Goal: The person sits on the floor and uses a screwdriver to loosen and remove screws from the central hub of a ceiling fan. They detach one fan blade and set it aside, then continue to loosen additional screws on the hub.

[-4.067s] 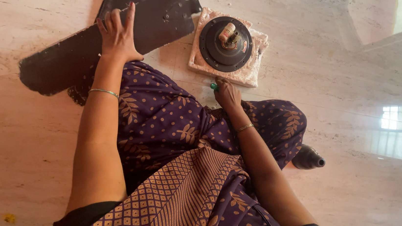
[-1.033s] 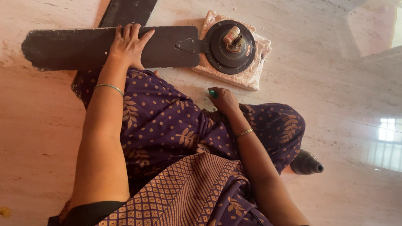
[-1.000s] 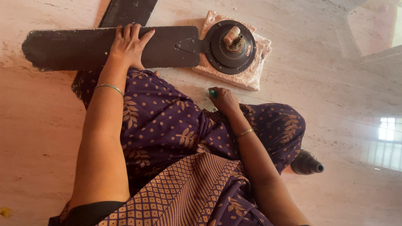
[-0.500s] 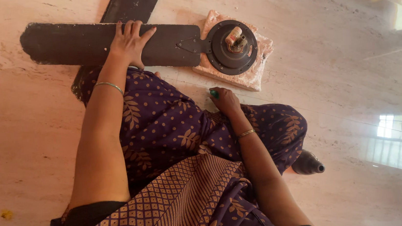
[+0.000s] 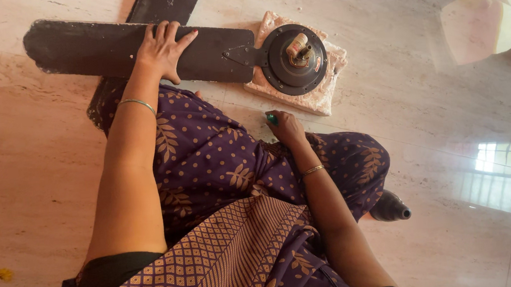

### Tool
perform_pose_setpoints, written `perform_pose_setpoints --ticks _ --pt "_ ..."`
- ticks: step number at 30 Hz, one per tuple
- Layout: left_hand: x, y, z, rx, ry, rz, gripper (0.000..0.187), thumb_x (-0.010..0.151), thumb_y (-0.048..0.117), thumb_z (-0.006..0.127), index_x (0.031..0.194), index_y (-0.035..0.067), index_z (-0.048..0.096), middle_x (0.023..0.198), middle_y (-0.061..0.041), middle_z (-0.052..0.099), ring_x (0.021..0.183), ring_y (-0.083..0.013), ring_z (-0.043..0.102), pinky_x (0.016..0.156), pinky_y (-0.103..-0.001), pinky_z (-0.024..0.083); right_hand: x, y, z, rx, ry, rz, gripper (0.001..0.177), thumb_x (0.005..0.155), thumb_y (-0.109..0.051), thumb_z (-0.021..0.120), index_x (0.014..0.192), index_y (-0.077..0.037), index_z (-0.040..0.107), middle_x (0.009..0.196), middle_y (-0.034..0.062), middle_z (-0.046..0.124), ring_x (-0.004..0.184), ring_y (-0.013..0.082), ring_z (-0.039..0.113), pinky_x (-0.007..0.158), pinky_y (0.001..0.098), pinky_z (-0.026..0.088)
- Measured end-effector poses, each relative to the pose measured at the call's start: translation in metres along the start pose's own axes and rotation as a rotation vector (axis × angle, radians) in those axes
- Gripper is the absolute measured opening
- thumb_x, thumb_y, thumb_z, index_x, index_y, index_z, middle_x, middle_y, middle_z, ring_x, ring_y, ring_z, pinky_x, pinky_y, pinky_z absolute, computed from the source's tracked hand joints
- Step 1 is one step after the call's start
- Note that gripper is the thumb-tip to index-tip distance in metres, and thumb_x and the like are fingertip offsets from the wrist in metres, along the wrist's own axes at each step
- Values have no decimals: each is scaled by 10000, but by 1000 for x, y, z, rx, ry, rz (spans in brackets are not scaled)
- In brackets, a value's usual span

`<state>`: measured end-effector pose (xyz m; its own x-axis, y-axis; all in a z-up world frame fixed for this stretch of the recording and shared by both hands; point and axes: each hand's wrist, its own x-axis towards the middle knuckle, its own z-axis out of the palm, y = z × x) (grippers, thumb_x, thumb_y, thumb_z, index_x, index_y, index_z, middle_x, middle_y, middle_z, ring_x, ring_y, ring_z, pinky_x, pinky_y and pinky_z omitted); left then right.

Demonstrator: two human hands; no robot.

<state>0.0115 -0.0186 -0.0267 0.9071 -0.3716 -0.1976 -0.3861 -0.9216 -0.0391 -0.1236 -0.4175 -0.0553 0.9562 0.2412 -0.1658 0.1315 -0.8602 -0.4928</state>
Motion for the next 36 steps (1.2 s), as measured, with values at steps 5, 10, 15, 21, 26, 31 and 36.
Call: perform_pose_setpoints --ticks 5,10,15,21,26,31,36 --pt "3 -1 2 15 -21 2 1546 380 494 1007 1673 356 170 1576 -170 286 1481 -388 248 1186 -619 243 0 -3 -4 1 -14 -11 310 896 -289 732 1174 -152 730 1002 198 740 965 403 697 804 489 554" --pt "3 0 4 35 -7 5 1546 379 500 1006 1671 356 169 1582 -171 280 1481 -385 246 1187 -602 249 -1 -7 -7 -22 -52 10 362 872 -287 744 1204 -146 713 1008 199 737 961 403 694 795 490 549" --pt "1 1 1 8 -25 -3 1542 388 492 1008 1673 359 165 1590 -167 273 1487 -386 245 1190 -606 251 1 6 3 13 -32 -38 367 826 -214 763 1178 -120 722 1017 205 735 953 398 699 810 474 556" --pt "0 3 -3 -4 -39 -9 1525 397 470 1009 1662 355 165 1590 -168 263 1491 -389 231 1185 -608 251 10 33 28 104 36 -169 370 768 -42 767 1135 -64 722 1017 220 721 917 387 713 812 434 579" --pt "0 3 -5 -2 -51 -13 1526 402 472 1007 1665 357 158 1596 -169 261 1498 -387 225 1194 -605 249 11 30 28 70 2 -114 388 746 -20 750 1129 -79 732 997 185 714 866 350 718 764 420 581" --pt "1 4 -4 -19 -71 -21 1527 400 465 1010 1660 364 154 1608 -163 248 1506 -386 217 1200 -601 245 5 9 9 5 -2 -59 382 790 -30 696 1147 -148 763 1013 130 736 901 315 732 794 408 578" --pt "2 5 -4 -11 -84 -26 1545 395 493 1014 1663 367 140 1612 -164 238 1508 -392 211 1202 -600 243 0 -15 -17 10 107 -94 261 886 -144 722 1145 -114 736 1010 119 743 875 290 728 744 401 566"
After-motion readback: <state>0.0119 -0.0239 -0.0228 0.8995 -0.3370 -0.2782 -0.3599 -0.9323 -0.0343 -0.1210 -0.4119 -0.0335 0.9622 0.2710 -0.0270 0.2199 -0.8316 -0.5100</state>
